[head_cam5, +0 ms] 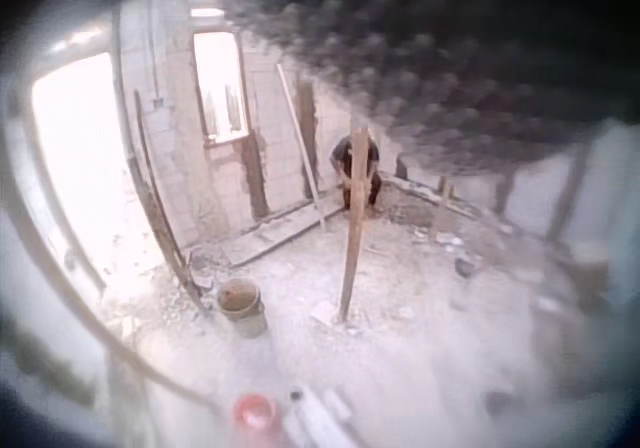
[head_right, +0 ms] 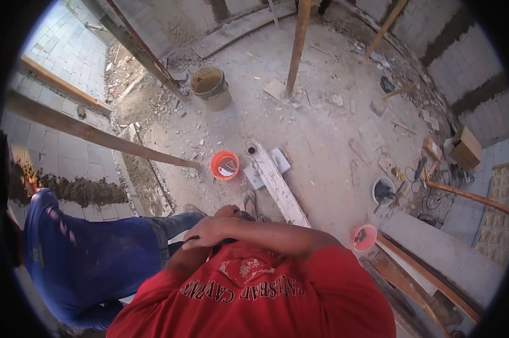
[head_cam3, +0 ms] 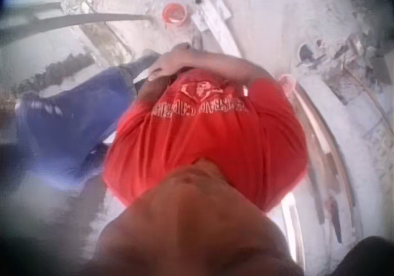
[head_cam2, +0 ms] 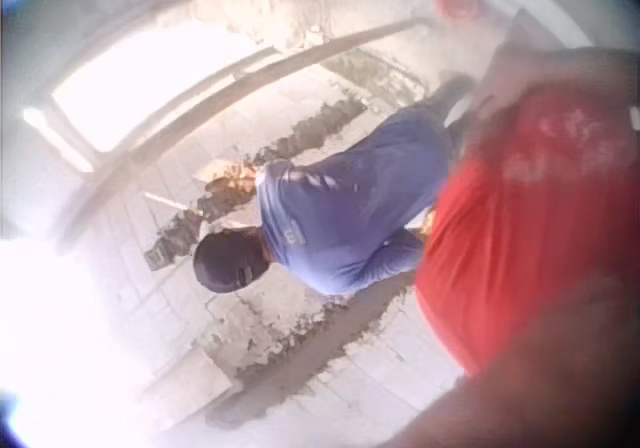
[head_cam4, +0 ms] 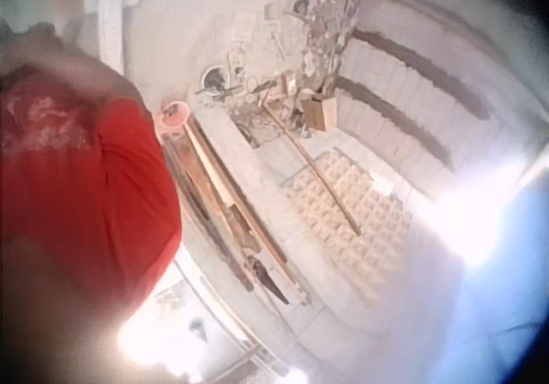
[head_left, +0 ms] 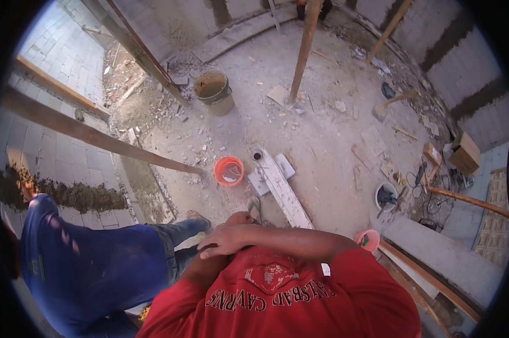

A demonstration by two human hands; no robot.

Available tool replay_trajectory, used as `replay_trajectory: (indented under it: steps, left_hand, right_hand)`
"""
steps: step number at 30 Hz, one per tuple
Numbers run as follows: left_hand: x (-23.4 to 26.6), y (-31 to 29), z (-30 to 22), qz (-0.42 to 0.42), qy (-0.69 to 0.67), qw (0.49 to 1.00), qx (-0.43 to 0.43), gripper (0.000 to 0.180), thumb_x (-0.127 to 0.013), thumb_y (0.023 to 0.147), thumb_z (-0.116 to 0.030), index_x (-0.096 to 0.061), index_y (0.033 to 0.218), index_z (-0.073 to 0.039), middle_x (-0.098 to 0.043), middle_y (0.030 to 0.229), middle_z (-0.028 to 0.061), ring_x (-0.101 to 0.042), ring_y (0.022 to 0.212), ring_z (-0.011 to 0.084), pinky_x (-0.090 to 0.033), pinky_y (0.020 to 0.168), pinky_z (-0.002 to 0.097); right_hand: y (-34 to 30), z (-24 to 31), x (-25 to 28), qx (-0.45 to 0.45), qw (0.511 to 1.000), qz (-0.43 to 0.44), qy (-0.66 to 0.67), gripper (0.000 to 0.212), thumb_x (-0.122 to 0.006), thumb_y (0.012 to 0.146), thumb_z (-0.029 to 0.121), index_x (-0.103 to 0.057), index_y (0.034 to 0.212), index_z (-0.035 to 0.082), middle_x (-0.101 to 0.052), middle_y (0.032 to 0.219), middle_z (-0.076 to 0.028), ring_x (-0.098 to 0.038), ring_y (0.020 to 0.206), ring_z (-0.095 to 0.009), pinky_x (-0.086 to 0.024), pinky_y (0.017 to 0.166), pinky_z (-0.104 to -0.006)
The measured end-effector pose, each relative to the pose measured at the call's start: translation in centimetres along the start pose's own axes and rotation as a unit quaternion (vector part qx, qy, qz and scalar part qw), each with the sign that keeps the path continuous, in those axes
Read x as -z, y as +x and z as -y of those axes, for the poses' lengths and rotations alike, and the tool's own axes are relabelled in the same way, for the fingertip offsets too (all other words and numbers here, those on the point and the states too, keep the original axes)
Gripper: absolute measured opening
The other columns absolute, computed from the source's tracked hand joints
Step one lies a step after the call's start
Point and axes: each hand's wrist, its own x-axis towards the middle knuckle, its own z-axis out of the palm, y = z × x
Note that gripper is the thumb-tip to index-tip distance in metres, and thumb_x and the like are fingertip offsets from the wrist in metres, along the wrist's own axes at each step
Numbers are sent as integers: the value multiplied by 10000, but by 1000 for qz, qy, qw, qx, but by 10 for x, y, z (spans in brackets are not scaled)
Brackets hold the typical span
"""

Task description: The person applies plaster to a wall using a trowel and then refills the trowel with cement mixture from a bucket.

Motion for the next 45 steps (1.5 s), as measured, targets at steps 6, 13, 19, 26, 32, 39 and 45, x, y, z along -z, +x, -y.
replay_trajectory:
  steps: [6,13,19,26,32,39,45]
  left_hand:
    - [42,97,-19,155,130,977,-65,327,-530,861,-307,-690,1045,-89,-658,1123,170,-632,1037,345,-495,897,463]
    - [100,186,-5,183,243,947,-101,327,-565,841,-330,-677,1068,-122,-671,1099,144,-632,1049,322,-507,877,453]
    - [156,276,-31,155,216,948,-176,325,-506,861,-298,-672,982,-47,-674,1028,181,-647,965,371,-510,857,470]
    - [222,386,-14,137,157,971,-117,315,-555,849,-308,-696,992,-65,-687,1018,164,-666,908,345,-518,833,434]
    - [290,432,1,-62,-84,995,3,301,-583,860,-321,-700,1016,-92,-696,1032,123,-679,876,305,-523,823,384]
    - [335,460,-9,-54,-15,942,330,513,-541,846,-484,-664,1136,-78,-636,1189,169,-604,1109,338,-471,964,415]
    - [340,479,26,-169,-210,891,366,808,-593,812,-527,-349,1448,-91,-512,1309,285,-510,1226,397,-394,1052,449]
  right_hand:
    - [32,29,83,187,965,-107,147,564,-391,976,545,-641,1066,49,-671,1016,-163,-633,971,-315,-475,863,-394]
    - [88,62,179,342,890,-79,292,582,-343,1002,511,-544,857,-16,-530,762,-158,-525,745,-352,-439,723,-427]
    - [119,30,266,338,921,-131,141,591,-383,978,540,-543,808,-3,-531,721,-143,-522,730,-350,-424,707,-418]
    - [121,-47,399,396,912,-103,38,539,-432,963,518,-587,764,42,-564,721,-145,-540,718,-368,-443,682,-418]
    - [19,-192,523,56,988,127,72,455,-447,983,463,-664,1002,63,-662,971,-94,-615,955,-220,-463,868,-364]
    - [-58,-358,585,-140,950,79,270,529,-552,895,438,-557,1311,112,-588,1271,-142,-505,1219,-236,-272,1100,-419]
    - [-16,-399,625,-291,882,125,350,534,-458,982,481,-612,1203,20,-665,1099,-102,-584,1033,-166,-418,960,-301]
